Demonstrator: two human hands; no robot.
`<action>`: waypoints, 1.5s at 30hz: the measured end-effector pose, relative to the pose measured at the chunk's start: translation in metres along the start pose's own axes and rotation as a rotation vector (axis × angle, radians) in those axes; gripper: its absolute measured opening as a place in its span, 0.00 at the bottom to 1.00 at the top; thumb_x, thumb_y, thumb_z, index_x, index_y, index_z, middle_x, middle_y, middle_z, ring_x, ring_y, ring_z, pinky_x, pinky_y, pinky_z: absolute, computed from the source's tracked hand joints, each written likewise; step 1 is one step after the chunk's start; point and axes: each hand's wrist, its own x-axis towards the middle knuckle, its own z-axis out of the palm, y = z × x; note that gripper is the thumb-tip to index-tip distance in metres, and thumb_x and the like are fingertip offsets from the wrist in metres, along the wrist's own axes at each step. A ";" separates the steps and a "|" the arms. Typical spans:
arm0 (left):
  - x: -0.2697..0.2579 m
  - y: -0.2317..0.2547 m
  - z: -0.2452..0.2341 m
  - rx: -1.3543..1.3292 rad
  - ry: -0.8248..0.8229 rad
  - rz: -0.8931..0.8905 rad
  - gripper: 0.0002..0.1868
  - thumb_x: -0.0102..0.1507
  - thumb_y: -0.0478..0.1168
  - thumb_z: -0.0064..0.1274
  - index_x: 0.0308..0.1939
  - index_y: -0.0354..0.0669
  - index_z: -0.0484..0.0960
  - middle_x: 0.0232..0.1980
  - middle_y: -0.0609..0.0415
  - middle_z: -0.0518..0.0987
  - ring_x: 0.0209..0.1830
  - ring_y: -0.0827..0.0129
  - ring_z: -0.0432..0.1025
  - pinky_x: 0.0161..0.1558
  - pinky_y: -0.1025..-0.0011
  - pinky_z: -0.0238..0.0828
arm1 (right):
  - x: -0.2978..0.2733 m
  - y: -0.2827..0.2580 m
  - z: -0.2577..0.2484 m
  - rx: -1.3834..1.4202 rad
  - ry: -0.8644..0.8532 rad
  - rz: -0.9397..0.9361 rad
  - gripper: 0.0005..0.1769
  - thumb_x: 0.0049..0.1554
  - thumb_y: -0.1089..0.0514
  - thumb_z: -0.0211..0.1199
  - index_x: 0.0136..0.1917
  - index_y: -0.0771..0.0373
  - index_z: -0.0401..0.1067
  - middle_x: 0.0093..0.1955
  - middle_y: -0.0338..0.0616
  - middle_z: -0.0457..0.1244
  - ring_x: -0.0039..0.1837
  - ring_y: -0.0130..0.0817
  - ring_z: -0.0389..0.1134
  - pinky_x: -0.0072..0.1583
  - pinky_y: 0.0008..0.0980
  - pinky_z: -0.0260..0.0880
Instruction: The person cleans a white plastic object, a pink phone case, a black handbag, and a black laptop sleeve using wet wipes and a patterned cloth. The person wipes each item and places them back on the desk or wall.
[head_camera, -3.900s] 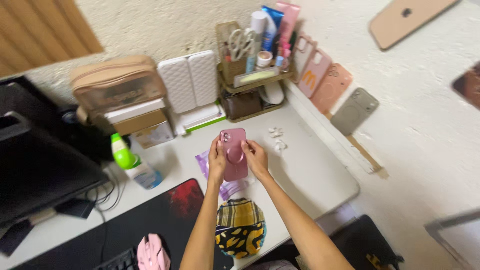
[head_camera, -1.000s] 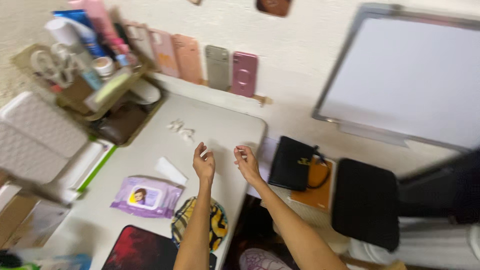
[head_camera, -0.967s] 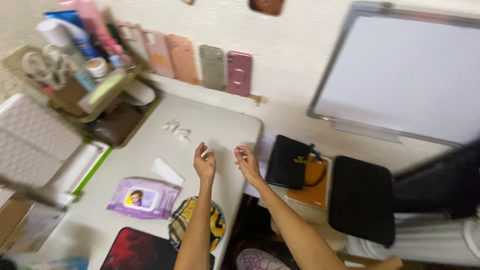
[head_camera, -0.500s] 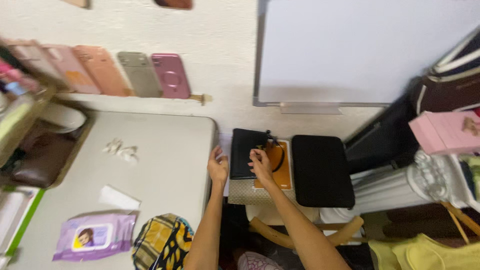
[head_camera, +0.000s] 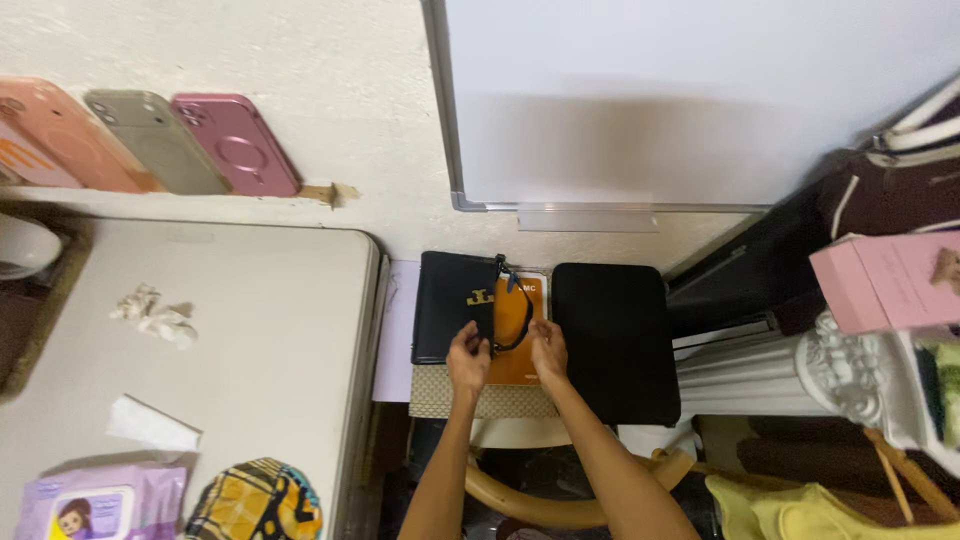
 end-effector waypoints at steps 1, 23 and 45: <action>-0.006 -0.001 0.008 0.004 0.007 -0.007 0.24 0.61 0.32 0.58 0.62 0.35 0.77 0.59 0.42 0.81 0.56 0.60 0.78 0.57 0.67 0.75 | 0.005 -0.001 -0.002 -0.018 -0.010 -0.051 0.29 0.61 0.39 0.61 0.67 0.59 0.71 0.64 0.43 0.69 0.64 0.35 0.69 0.62 0.34 0.67; -0.058 0.065 0.039 0.517 0.085 0.047 0.26 0.55 0.29 0.54 0.58 0.49 0.81 0.59 0.52 0.80 0.63 0.50 0.66 0.63 0.51 0.59 | 0.024 -0.020 0.008 0.189 -0.604 0.096 0.22 0.65 0.37 0.51 0.48 0.56 0.71 0.49 0.35 0.66 0.54 0.28 0.67 0.55 0.35 0.65; -0.030 0.120 -0.057 0.054 0.405 0.137 0.20 0.62 0.34 0.48 0.59 0.41 0.73 0.58 0.45 0.79 0.50 0.53 0.79 0.54 0.58 0.72 | -0.071 -0.220 0.032 0.083 -0.815 -0.281 0.21 0.66 0.44 0.52 0.37 0.59 0.69 0.28 0.35 0.57 0.31 0.28 0.59 0.39 0.28 0.64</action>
